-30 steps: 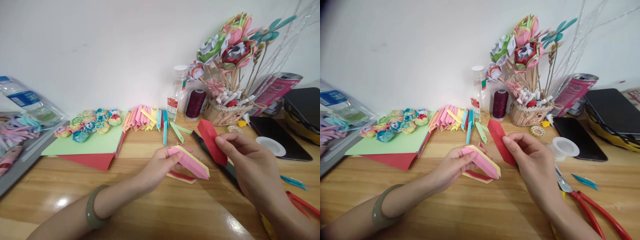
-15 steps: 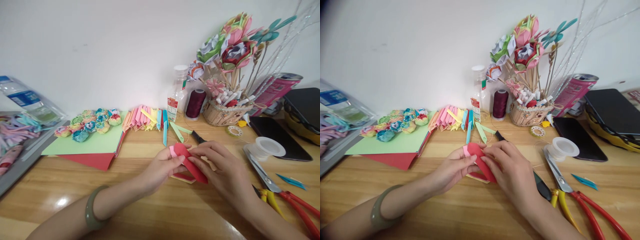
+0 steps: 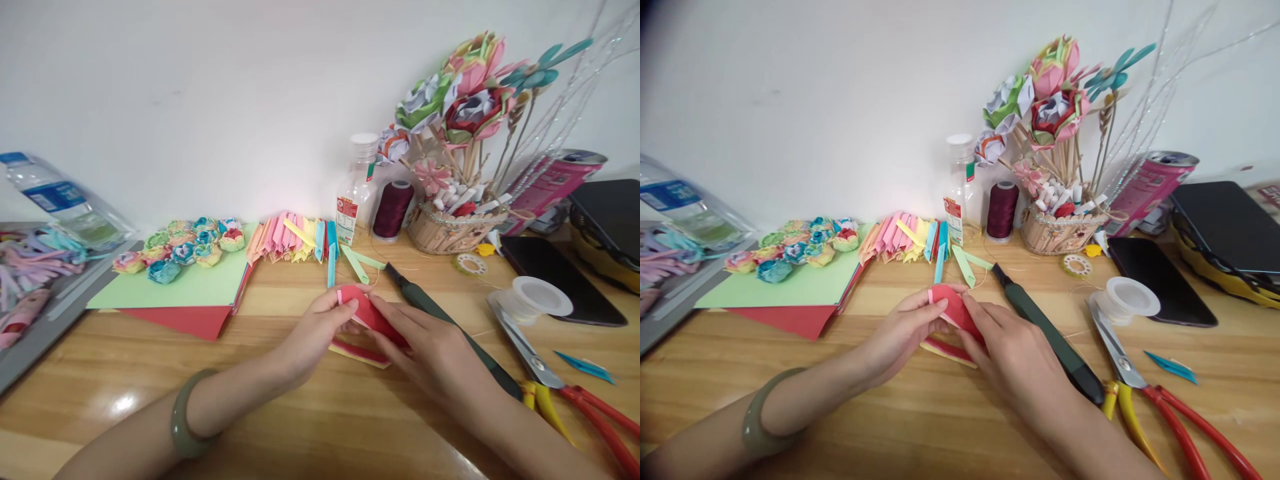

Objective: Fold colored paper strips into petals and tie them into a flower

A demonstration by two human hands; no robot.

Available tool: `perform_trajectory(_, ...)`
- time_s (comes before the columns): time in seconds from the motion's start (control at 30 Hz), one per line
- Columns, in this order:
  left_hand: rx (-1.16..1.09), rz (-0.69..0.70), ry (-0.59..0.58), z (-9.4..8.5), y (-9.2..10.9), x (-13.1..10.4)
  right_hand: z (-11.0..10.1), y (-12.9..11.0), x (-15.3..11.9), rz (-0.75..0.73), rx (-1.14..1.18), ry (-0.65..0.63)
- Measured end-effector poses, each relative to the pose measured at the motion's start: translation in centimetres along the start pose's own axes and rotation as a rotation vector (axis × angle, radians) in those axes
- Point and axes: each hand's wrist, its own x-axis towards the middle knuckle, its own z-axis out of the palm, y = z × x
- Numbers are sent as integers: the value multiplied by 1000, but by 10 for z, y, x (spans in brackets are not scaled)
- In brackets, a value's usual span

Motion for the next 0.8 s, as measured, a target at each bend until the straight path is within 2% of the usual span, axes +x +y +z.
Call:
perform_trajectory(0.23,-117,88,-54,-5,3,3,-13,-6,12,268,431,-156)
perform_trajectory(0.33,-102,118,-62,-5,4,5,-18,-7,15,315,588,-217)
perform_trajectory(0.63,148,184,-1,-7,8,10,-20,-11,12,297,523,-158)
perform_trajectory(0.8,158,199,-21,-6,9,9,-22,-8,14,303,591,-237)
